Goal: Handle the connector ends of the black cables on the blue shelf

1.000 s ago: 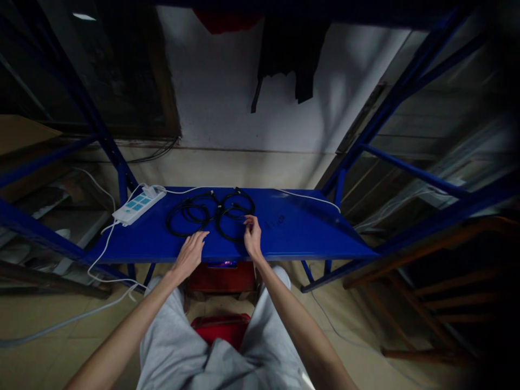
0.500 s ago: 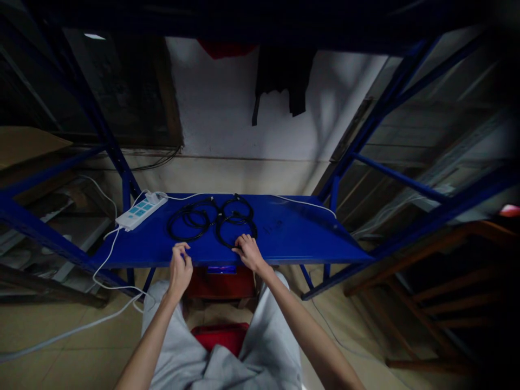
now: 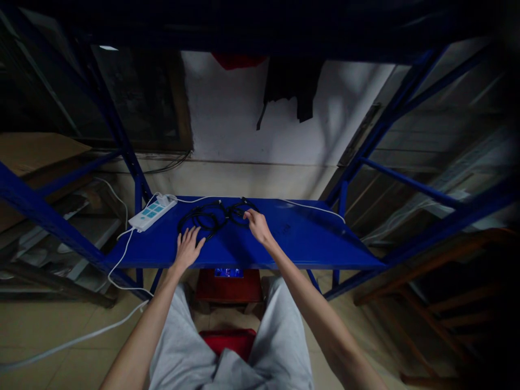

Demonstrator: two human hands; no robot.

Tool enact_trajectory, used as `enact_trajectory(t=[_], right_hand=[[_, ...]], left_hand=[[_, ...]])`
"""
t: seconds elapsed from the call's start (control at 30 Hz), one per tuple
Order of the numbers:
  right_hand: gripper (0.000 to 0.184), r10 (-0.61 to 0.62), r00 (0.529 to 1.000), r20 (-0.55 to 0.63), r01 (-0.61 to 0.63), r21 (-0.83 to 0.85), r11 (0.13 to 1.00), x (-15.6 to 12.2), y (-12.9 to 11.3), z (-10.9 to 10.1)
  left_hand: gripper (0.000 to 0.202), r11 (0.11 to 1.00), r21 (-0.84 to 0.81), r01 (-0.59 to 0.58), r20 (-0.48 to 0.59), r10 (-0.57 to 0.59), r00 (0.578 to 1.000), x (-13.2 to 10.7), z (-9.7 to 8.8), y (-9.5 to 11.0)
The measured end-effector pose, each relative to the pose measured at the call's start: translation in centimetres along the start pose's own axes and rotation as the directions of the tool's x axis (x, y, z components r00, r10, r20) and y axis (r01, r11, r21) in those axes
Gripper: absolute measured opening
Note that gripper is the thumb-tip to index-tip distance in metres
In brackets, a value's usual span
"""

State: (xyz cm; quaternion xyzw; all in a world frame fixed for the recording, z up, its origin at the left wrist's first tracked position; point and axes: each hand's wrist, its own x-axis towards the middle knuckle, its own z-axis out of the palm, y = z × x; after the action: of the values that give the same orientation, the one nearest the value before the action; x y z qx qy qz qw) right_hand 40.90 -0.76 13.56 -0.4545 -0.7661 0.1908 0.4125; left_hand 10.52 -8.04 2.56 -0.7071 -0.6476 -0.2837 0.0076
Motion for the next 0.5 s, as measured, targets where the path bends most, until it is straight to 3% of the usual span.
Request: enact_trajectory(t=[0.1,0.2,0.3,0.4,0.5], right_hand=[[0.039,-0.017,0.995,-0.094,0.022,0.052,0.998,2.6,-2.7,-0.3],[0.038,-0.108,0.988,-0.108,0.115,0.057,0.992,4.2,-6.3,1.8],[0.035,-0.287,0.958,-0.007,0.287,-0.049,0.957,4.6,-9.6,6.0],[0.03,-0.372,0.921,0.115,0.386,-0.145,0.911,4.3,-11.9,10.0],[0.028,-0.428,0.879,0.213,0.467,-0.191,0.863,3.8,-13.3,12.1]], left_hand=[[0.057,0.993,0.099,-0.061,0.132,0.048,0.99,-0.4,1.2,0.6],[0.063,0.99,0.125,-0.057,0.135,0.04,0.99,-0.5,2.3,1.7],[0.062,0.992,0.114,-0.053,0.086,0.043,0.995,-0.4,3.4,3.3],[0.06,0.992,0.112,-0.057,0.105,0.045,0.993,-0.3,4.1,4.4],[0.058,0.99,0.091,-0.112,0.163,0.096,0.982,-0.4,4.2,4.3]])
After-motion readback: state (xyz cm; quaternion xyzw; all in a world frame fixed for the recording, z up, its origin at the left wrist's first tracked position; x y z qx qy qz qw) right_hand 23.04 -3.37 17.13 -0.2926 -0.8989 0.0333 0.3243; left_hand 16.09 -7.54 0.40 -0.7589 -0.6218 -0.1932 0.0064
